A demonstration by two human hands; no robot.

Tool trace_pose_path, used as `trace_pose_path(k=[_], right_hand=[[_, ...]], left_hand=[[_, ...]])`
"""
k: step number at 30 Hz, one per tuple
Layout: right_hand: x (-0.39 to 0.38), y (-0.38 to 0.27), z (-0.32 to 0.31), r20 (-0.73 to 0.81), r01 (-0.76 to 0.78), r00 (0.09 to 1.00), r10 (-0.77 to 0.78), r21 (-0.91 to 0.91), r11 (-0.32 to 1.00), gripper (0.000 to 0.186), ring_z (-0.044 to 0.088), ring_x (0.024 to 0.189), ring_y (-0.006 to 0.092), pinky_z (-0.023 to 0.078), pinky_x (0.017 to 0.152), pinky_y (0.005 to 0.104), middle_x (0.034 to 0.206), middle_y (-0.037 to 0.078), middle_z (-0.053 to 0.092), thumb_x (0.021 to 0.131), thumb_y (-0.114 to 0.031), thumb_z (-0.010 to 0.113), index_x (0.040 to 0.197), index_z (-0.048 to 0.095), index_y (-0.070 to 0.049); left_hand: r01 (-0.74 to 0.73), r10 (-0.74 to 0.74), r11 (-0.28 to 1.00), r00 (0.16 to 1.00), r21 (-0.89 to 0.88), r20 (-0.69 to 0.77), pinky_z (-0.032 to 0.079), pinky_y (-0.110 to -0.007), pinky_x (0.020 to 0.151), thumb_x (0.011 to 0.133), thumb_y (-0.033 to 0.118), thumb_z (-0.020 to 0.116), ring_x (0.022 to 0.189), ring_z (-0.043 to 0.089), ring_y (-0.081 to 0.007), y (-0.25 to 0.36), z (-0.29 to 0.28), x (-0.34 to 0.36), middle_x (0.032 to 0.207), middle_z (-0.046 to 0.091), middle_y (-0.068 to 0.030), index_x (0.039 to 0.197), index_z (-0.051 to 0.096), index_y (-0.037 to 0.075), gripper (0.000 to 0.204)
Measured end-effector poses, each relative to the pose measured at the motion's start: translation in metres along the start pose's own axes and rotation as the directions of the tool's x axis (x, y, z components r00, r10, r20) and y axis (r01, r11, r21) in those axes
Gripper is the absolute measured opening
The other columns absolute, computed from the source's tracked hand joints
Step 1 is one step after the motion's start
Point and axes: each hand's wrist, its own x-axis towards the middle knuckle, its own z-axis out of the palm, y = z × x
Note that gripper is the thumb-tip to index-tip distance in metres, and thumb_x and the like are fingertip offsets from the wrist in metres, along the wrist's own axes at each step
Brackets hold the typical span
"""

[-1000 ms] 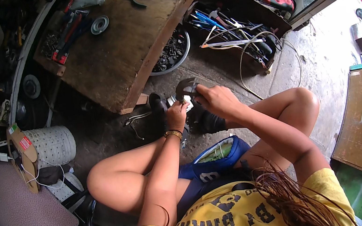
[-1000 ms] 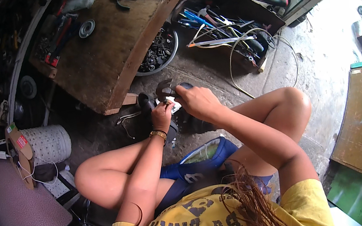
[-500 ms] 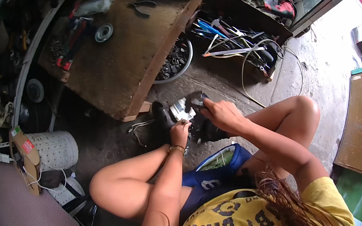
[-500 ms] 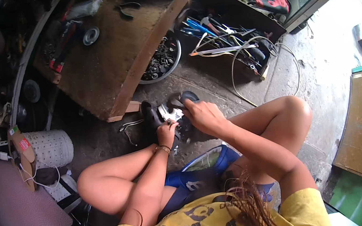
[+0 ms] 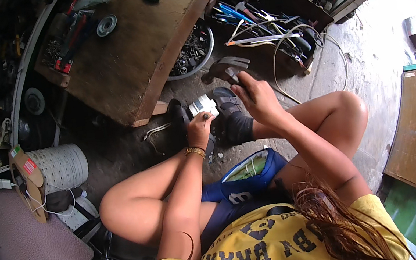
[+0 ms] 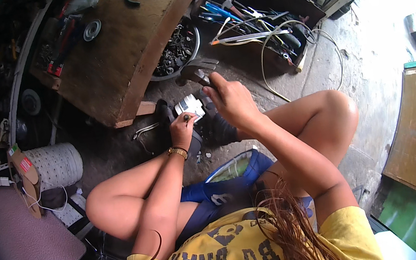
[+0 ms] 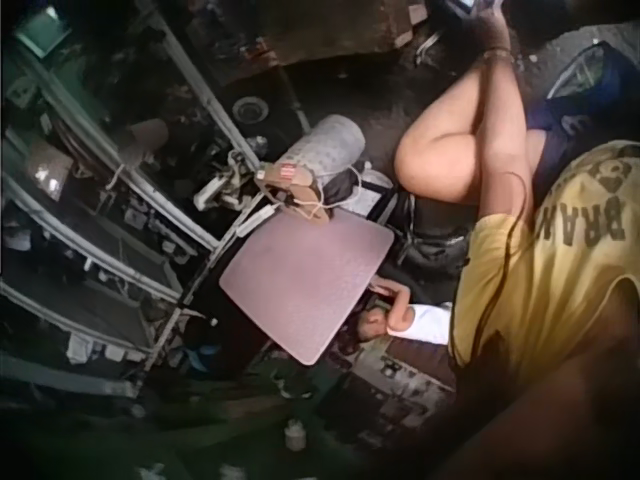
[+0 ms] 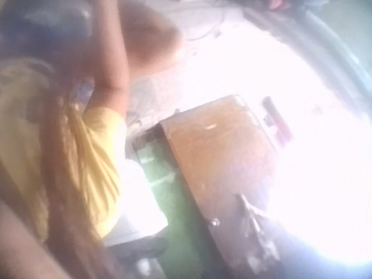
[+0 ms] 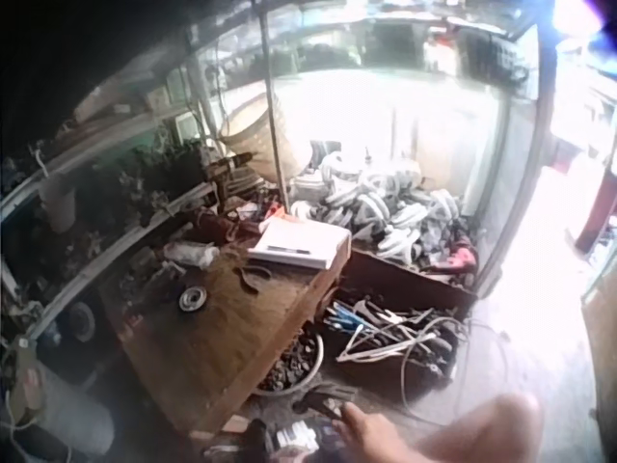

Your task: The person uses a hammer to tap and secure components of a white plastic appliance part while sitting.

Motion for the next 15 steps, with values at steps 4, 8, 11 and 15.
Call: trace_pose_path(k=[4, 8, 11, 15], right_hand=[[-0.014, 0.002, 0.014, 0.170, 0.047, 0.985, -0.024, -0.138, 0.989, 0.023, 0.061, 0.073, 0.0465, 0.046, 0.063, 0.0548, 0.074, 0.023, 0.063, 0.096, -0.030, 0.056, 0.099, 0.050, -0.008], [-0.024, 0.018, 0.026, 0.319, 0.117, 0.947, -0.030, -0.257, 0.959, 0.024, 0.062, 0.073, 0.0448, 0.048, 0.063, 0.0542, 0.075, 0.022, 0.064, 0.095, -0.031, 0.057, 0.101, 0.051, -0.009], [-0.023, 0.014, 0.021, 0.277, 0.121, 0.959, -0.051, -0.240, 0.963, 0.023, 0.064, 0.074, 0.0434, 0.049, 0.062, 0.0534, 0.075, 0.020, 0.065, 0.096, -0.031, 0.056, 0.100, 0.051, -0.009], [-0.019, 0.001, 0.011, 0.232, 0.113, 0.970, -0.068, -0.184, 0.976, 0.023, 0.064, 0.074, 0.0436, 0.049, 0.062, 0.0533, 0.075, 0.020, 0.065, 0.096, -0.031, 0.055, 0.100, 0.050, -0.009]], left_hand=[[0.061, -0.061, 0.998, 0.998, 0.003, 0.004, 0.052, -0.041, 0.066, 0.082, 0.011, 0.073, 0.074, 0.066, -0.0337, -0.007, 0.005, 0.002, 0.081, 0.067, -0.0116, 0.084, 0.064, 0.004, 0.011], [0.068, -0.068, 0.997, 0.998, 0.024, -0.005, 0.052, -0.040, 0.066, 0.082, 0.010, 0.073, 0.074, 0.066, -0.0329, -0.011, 0.012, 0.004, 0.081, 0.067, -0.0125, 0.085, 0.066, 0.004, 0.010], [0.054, -0.054, 0.998, 0.998, 0.017, 0.011, 0.053, -0.037, 0.064, 0.080, 0.010, 0.074, 0.074, 0.068, -0.0301, -0.012, 0.008, 0.004, 0.082, 0.070, -0.0117, 0.087, 0.068, 0.005, 0.010], [0.028, -0.027, 0.999, 0.999, -0.028, 0.026, 0.052, -0.042, 0.065, 0.080, 0.011, 0.074, 0.078, 0.066, -0.0355, -0.013, 0.006, 0.002, 0.083, 0.067, -0.0152, 0.088, 0.066, 0.004, 0.014]])
